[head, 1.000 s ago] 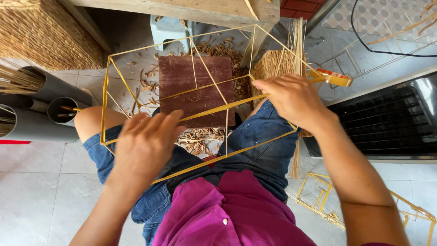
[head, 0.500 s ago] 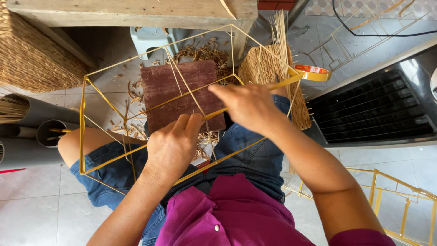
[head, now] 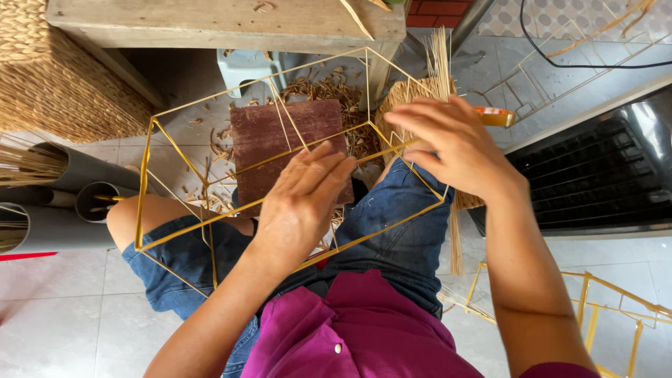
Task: The person sits on a low stool and first splits thin bamboo strips with a small knife, then holds a bamboo frame on their lap and wraps yellow tape around its joints, rotating the frame to tape successive edges.
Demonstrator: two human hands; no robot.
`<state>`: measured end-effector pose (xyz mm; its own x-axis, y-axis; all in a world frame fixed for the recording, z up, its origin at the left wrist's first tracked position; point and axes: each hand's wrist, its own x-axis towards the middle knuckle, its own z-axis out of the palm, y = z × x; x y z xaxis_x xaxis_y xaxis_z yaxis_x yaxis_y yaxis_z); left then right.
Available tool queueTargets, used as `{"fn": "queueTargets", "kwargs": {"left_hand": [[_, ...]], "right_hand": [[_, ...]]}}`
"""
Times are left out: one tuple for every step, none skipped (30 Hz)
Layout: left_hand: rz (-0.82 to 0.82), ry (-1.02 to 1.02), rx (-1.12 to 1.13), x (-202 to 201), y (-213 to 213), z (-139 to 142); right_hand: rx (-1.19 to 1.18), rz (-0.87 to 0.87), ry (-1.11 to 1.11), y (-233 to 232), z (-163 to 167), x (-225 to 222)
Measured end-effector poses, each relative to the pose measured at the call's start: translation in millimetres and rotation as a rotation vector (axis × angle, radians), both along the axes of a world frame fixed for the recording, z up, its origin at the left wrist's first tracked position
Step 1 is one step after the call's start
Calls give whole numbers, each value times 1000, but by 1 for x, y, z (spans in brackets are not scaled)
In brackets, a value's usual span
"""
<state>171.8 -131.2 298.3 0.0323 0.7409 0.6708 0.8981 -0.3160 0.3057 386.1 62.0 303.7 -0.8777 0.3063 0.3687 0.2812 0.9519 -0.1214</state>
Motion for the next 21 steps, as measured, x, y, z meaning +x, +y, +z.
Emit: {"fn": "queueTargets", "kwargs": {"left_hand": [[-7, 15, -3, 2, 5, -3], [-13, 29, -2, 5, 11, -6], [-29, 30, -24, 9, 18, -10], [-43, 29, -47, 15, 25, -15], [-55, 29, -71, 22, 33, -20], [-39, 46, -61, 31, 43, -26], [-23, 64, -51, 43, 55, -32], [-12, 104, -63, 55, 69, -37], [-1, 143, -73, 68, 85, -42], [38, 178, -68, 82, 102, -47], [79, 210, -65, 96, 118, -51], [79, 225, -103, 107, 135, -56], [74, 241, -140, 115, 151, -59], [63, 232, -168, 121, 165, -63], [52, 224, -197, 126, 177, -66], [40, 217, -225, 128, 186, -69], [20, 185, -234, 128, 192, -70], [-1, 153, -244, 127, 195, -71], [-21, 121, -255, 126, 197, -70], [-34, 132, -284, 123, 194, -68], [-48, 143, -313, 119, 188, -66]], "right_hand": [[-69, -16, 65, -4, 5, 12], [-135, -30, 130, -5, 8, 24], [-175, -104, 223, -6, 7, 33], [-216, -176, 315, -5, 3, 41], [-259, -246, 407, -2, -3, 47], [-262, -279, 410, 2, -10, 52], [-266, -310, 413, 7, -19, 56], [-268, -341, 418, 12, -27, 59], [-300, -354, 430, 16, -35, 62], [-334, -367, 439, 19, -43, 66], [-370, -379, 443, 22, -51, 68], [-399, -393, 466, 23, -59, 70], [-427, -410, 490, 25, -66, 71], [-456, -430, 514, 26, -72, 73], [-487, -445, 529, 27, -78, 74], [-516, -460, 545, 29, -82, 75], [-547, -476, 563, 31, -87, 76], [-561, -481, 567, 33, -90, 76], [-577, -487, 570, 34, -93, 77], [-593, -494, 572, 35, -95, 78], [-613, -488, 561, 35, -96, 80]]}}
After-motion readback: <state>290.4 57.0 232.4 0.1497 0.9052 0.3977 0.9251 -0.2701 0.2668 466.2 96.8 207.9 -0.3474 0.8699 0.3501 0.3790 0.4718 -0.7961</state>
